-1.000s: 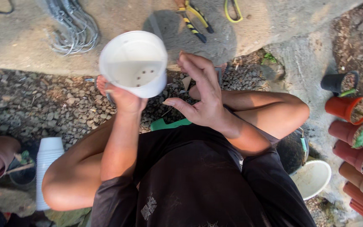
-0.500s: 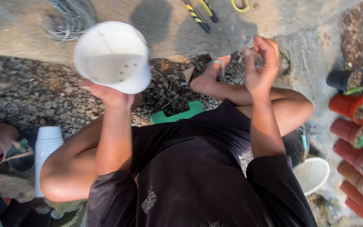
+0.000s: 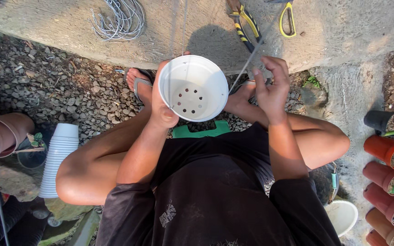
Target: The person threads metal wires through pre-drilled holes in a white plastic pot and uses pliers to bend and secure the wire ends, forming a hanging support. The person repeatedly adjusts the wires and tightens them around the pot rim.
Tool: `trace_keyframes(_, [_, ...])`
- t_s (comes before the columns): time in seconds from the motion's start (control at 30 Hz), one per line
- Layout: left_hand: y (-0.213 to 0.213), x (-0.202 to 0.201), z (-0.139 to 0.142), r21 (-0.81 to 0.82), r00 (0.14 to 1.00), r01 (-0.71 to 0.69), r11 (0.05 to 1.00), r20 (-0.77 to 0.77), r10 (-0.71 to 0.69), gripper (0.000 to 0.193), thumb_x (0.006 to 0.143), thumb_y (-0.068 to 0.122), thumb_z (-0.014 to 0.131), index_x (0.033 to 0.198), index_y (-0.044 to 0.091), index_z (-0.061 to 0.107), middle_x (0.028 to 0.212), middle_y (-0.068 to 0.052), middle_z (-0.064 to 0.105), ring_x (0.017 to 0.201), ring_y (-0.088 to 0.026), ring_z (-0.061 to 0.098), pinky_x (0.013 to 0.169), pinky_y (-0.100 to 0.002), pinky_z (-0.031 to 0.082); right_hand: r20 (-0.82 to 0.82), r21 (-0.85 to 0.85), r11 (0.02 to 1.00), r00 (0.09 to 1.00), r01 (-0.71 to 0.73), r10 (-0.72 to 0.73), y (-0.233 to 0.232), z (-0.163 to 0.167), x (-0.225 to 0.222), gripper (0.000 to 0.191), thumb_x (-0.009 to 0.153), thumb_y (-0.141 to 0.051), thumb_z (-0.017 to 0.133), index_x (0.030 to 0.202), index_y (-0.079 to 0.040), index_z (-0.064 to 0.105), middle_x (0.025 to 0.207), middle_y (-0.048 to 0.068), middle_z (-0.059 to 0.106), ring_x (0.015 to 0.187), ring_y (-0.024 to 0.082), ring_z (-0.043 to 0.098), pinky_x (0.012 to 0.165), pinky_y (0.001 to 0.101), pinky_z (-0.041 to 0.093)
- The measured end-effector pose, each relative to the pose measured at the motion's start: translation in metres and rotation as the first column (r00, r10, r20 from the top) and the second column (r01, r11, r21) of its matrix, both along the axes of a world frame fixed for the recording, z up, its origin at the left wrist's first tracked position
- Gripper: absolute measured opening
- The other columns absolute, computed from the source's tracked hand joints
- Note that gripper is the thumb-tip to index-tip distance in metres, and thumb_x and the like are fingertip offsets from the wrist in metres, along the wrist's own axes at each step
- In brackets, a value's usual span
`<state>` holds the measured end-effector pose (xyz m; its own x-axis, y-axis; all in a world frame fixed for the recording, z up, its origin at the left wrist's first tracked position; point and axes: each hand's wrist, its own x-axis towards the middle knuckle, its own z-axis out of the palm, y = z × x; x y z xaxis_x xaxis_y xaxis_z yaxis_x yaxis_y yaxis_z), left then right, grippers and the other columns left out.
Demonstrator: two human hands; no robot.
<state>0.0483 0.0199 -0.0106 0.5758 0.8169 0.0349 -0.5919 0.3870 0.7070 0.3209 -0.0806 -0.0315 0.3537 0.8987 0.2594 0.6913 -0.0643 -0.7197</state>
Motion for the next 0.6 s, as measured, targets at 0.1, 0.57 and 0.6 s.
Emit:
trace_keyframes(0.1, [-0.003,0.001,-0.007,0.067,0.998,-0.022,0.998,-0.057,0.026,0.121,0.070,0.071,0.087,0.149,-0.002,0.032,0.144,-0.021,0.057,0.132,-0.030,0.065,0.111,-0.046,0.055,-0.028,0.005,0.999,0.999,-0.041,0.041,0.010,0.010,-0.014,0.028,0.100,0.002,0.075,0.126,0.003,0.066,0.123,0.017,0.065,0.117,0.029,0.065,0.103,0.0368,0.053])
trace_keyframes(0.57, [0.003,0.004,0.022,0.740,0.964,0.090,0.666,-0.233,0.128,0.119,0.059,0.048,0.104,0.150,0.007,0.040,0.136,-0.016,0.058,0.120,-0.033,0.065,0.105,-0.041,0.052,-0.573,0.242,0.767,0.551,-0.594,0.607,0.047,0.120,-0.017,0.047,0.088,-0.028,0.080,0.121,0.000,0.064,0.119,0.017,0.069,0.113,0.024,0.065,0.097,0.0349,0.055])
trace_keyframes(0.6, [0.003,0.004,0.029,0.757,0.958,0.112,0.644,-0.255,0.133,0.120,0.057,0.049,0.105,0.148,0.006,0.041,0.136,-0.016,0.059,0.117,-0.034,0.065,0.102,-0.041,0.053,-0.522,0.254,0.723,0.538,-0.642,0.661,0.050,0.127,-0.016,0.042,0.089,-0.026,0.081,0.119,0.000,0.066,0.119,0.017,0.069,0.112,0.025,0.067,0.096,0.0351,0.057])
